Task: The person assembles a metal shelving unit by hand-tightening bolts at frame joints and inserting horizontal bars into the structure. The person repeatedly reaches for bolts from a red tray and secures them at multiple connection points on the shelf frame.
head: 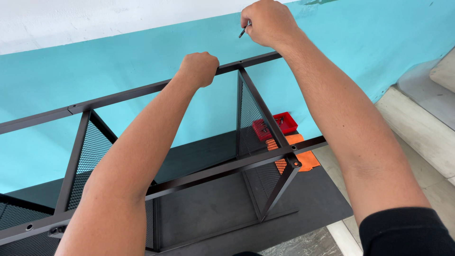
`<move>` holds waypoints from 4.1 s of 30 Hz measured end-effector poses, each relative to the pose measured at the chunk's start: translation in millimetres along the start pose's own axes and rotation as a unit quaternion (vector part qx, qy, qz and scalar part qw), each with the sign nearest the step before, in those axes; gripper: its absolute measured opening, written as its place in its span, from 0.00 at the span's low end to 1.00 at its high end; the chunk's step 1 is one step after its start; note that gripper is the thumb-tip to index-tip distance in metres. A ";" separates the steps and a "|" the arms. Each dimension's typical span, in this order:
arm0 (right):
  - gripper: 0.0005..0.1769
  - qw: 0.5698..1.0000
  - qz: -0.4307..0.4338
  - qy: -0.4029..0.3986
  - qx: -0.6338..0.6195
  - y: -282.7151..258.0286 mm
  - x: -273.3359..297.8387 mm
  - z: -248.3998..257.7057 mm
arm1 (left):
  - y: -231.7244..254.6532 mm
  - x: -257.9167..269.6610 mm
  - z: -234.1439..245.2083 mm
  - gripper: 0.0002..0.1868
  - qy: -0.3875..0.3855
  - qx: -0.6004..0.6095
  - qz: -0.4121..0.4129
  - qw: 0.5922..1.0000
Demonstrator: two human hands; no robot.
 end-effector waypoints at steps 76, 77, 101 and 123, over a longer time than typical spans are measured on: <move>0.12 0.562 -0.421 0.001 -0.712 107.5 626.7 -148.4 | 476.0 149.3 -230.6 0.12 -0.026 0.879 0.025 0.475; 0.11 0.564 -0.414 -0.005 -0.714 118.8 625.0 -152.2 | 485.4 139.0 -234.2 0.10 -0.030 0.880 0.031 0.473; 0.04 0.338 -0.538 -0.014 -0.772 260.0 596.5 -442.2 | 477.2 95.5 -354.9 0.12 -0.052 0.810 0.237 0.534; 0.10 0.356 -0.664 -0.085 -0.652 259.4 638.9 -461.2 | 467.3 94.3 -432.9 0.11 -0.090 0.806 0.303 0.501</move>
Point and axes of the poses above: each hand's wrist, its own x-axis away from the middle knuckle, its own z-axis out of the back of the hand, y = z × x, the point moved 10 cm from there along -x, towards the middle knuckle, and after that the axes turned 5 degrees about -y, right-handed, at the moved point
